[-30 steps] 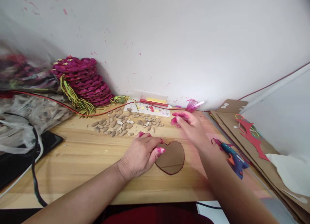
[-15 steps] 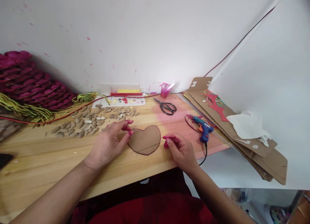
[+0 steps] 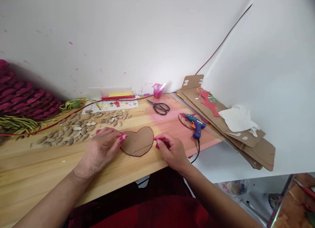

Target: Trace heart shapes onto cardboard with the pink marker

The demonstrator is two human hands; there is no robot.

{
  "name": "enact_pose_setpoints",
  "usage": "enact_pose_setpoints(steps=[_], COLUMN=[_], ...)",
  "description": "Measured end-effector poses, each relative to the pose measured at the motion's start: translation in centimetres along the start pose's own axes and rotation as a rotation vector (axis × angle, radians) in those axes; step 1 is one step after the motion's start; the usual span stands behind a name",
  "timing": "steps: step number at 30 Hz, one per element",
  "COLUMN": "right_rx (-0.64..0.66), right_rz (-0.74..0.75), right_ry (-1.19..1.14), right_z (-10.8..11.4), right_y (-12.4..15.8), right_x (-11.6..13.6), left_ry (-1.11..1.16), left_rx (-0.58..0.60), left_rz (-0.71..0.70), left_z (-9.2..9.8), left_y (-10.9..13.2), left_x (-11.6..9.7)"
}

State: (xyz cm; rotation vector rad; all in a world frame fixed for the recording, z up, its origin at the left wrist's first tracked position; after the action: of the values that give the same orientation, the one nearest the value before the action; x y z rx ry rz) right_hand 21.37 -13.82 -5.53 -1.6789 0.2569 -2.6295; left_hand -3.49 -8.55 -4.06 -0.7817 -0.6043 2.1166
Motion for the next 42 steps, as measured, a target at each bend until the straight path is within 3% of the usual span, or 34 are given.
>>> enact_pose_setpoints(steps=[10,16,35,38,42], right_rx=[0.0,-0.004,-0.027,-0.07,-0.337], right_rz=[0.017,0.027,0.063,0.105,0.21], right_ry=[0.044,0.064,0.074,0.14,0.427], right_z=[-0.1,-0.1,-0.3,1.3,8.2], right_y=[0.1,0.2,0.6,0.6,-0.8], right_x=[0.1,0.2,0.3,0.8,1.9], left_ry=[-0.044,-0.065,-0.042,-0.041,-0.042], left_rx=[0.062,0.0,-0.037,-0.035,-0.04], left_rz=[0.036,0.048,0.094,0.094,0.098], left_z=[-1.0,-1.0,-1.1,-1.0,-0.8], left_y=[-0.2,0.3,1.1,1.2,0.9], left_x=[-0.3,0.2,1.4,1.4,1.3])
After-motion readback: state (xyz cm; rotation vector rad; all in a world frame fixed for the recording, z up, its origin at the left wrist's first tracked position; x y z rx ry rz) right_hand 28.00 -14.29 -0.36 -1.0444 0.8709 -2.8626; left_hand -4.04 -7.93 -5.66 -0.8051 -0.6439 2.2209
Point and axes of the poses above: each hand's wrist, its own y-axis away from the middle knuckle, its own z-axis out of the back of the hand, x = y × z, the point moved 4 cm from there along -y, towards the middle knuckle, and after that the axes turned 12 degrees about -z, right-handed, at the moved point
